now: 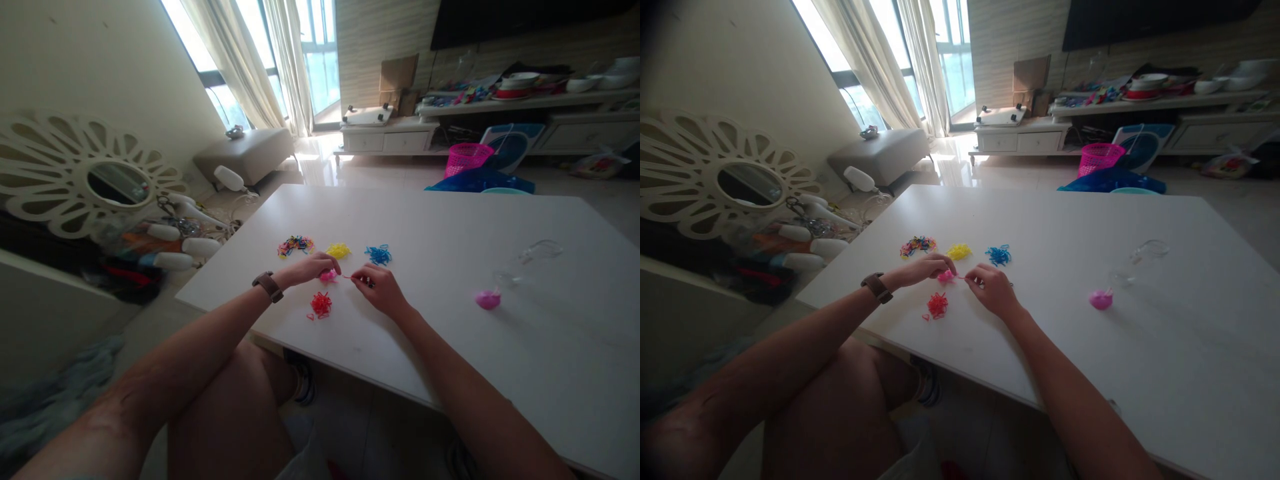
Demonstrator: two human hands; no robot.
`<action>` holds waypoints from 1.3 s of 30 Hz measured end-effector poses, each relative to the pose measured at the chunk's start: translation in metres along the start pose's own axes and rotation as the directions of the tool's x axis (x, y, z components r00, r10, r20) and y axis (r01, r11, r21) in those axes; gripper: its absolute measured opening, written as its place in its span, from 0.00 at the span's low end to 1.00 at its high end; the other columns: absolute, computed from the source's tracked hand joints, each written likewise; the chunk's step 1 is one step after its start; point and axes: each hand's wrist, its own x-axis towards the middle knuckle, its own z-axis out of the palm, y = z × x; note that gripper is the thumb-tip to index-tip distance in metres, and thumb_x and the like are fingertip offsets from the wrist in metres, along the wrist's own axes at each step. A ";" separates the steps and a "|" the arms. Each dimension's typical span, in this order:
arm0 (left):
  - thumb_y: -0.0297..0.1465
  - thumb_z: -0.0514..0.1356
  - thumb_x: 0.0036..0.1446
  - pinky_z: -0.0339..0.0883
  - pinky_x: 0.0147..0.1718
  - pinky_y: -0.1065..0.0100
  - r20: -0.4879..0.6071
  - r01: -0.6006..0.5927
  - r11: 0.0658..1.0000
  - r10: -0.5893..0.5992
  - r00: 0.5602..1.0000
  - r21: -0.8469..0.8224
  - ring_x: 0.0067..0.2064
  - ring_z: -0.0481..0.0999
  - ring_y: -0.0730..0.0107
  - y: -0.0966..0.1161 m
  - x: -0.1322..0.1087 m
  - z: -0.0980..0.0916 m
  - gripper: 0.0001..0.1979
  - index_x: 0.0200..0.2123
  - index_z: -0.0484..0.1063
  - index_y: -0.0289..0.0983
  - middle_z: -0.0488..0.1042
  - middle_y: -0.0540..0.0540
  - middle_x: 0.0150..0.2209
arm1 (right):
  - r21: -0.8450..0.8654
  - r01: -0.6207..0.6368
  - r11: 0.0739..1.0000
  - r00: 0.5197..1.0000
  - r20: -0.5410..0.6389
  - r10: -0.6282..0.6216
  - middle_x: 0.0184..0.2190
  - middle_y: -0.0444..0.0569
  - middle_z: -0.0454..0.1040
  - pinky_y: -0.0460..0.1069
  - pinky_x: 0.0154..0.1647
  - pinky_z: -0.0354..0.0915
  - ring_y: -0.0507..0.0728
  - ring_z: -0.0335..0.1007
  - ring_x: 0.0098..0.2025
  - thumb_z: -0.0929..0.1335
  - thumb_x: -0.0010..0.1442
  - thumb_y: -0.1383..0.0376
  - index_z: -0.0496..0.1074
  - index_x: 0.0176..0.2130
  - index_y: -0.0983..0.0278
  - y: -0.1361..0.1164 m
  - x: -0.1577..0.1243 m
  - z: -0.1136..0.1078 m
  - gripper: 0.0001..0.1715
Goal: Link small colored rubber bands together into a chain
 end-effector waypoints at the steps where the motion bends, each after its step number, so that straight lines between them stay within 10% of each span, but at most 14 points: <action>1: 0.35 0.57 0.55 0.51 0.25 0.70 -0.028 -0.031 0.997 0.033 0.999 0.066 0.25 0.56 0.75 0.002 0.000 0.001 0.15 0.35 0.80 0.31 0.60 0.52 0.22 | -0.003 0.001 1.000 1.000 0.001 -0.001 0.31 0.46 0.74 0.47 0.34 0.64 0.52 0.69 0.31 0.69 0.64 0.68 0.76 0.34 0.62 0.000 0.000 0.000 0.06; 22: 0.39 0.63 0.59 0.47 0.25 0.70 0.008 -0.227 0.890 0.243 0.970 0.395 0.25 0.54 0.77 0.007 -0.001 0.011 0.15 0.35 0.82 0.33 0.58 0.55 0.20 | -0.015 -0.011 1.000 0.999 -0.037 0.011 0.30 0.46 0.73 0.48 0.33 0.63 0.52 0.68 0.31 0.69 0.63 0.68 0.75 0.33 0.62 0.001 0.000 0.000 0.06; 28: 0.35 0.64 0.57 0.55 0.28 0.70 0.001 -0.264 0.898 0.282 0.960 0.352 0.27 0.63 0.75 0.008 0.001 0.008 0.11 0.33 0.83 0.33 0.72 0.48 0.25 | 0.108 -0.054 0.993 0.997 -0.056 0.060 0.29 0.45 0.73 0.47 0.31 0.63 0.52 0.68 0.30 0.69 0.60 0.68 0.74 0.29 0.62 -0.008 0.002 0.002 0.07; 39: 0.38 0.67 0.53 0.54 0.27 0.70 -0.125 -0.218 0.950 0.250 0.960 0.221 0.28 0.61 0.75 0.000 -0.005 -0.019 0.14 0.27 0.80 0.31 0.68 0.50 0.24 | 0.204 -0.187 0.961 0.957 -0.181 0.224 0.27 0.45 0.72 0.47 0.28 0.63 0.53 0.68 0.29 0.69 0.56 0.66 0.72 0.26 0.62 -0.005 0.008 -0.004 0.06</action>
